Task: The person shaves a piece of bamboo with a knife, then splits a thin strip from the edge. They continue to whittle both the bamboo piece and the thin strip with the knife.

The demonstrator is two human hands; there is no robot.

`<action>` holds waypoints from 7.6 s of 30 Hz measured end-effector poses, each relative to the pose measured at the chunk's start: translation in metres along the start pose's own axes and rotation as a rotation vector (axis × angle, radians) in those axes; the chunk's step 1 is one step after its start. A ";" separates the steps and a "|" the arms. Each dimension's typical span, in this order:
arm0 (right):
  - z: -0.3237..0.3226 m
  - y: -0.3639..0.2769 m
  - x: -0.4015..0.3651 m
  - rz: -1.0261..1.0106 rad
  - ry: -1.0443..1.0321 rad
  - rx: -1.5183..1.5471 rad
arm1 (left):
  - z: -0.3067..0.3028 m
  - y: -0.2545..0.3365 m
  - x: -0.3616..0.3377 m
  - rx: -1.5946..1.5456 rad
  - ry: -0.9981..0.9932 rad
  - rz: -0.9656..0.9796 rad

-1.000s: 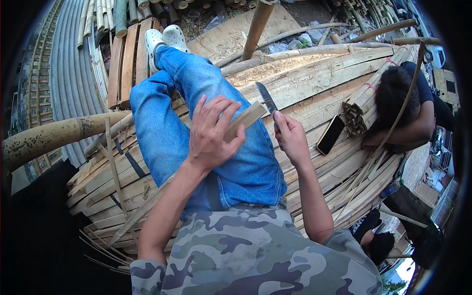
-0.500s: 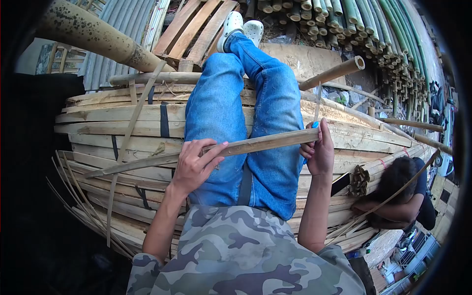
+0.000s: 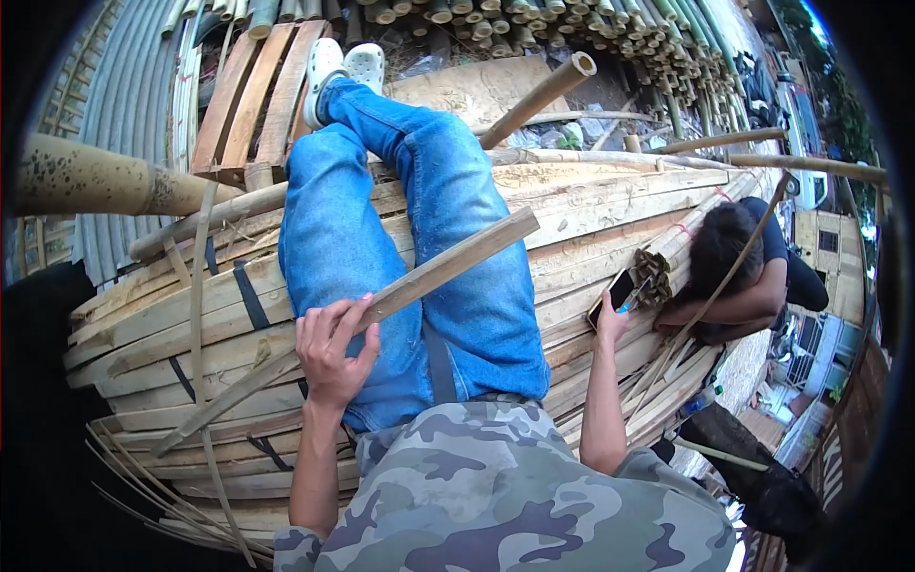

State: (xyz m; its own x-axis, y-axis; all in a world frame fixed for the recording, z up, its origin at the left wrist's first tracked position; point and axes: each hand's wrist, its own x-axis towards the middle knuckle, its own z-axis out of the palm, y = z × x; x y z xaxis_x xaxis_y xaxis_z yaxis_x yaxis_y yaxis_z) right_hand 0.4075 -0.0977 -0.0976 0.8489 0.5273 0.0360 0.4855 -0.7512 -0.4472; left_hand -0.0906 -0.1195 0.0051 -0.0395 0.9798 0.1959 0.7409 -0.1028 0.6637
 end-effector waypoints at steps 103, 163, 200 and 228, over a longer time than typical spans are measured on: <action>-0.017 -0.291 -0.108 -0.347 -1.228 0.503 | -0.086 -0.050 -0.036 0.152 -0.294 -0.430; -0.074 -0.277 -0.362 -1.504 -1.720 0.176 | -0.035 0.033 -0.122 -1.189 0.942 -0.492; -0.031 -0.301 -0.257 -1.320 -1.681 0.219 | -0.134 0.151 -0.261 -1.483 0.634 -1.181; -0.001 -0.358 -0.216 -1.336 -1.408 0.361 | -0.413 0.236 -0.621 1.309 0.090 -0.993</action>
State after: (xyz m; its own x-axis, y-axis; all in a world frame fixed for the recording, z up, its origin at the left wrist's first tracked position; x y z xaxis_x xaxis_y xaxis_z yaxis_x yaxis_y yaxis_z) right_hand 0.0508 0.0570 0.0558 -0.7851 0.6134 -0.0853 0.3523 0.3290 -0.8762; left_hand -0.1683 -0.8229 0.3386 -0.8179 0.5521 0.1621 0.4293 0.7730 -0.4670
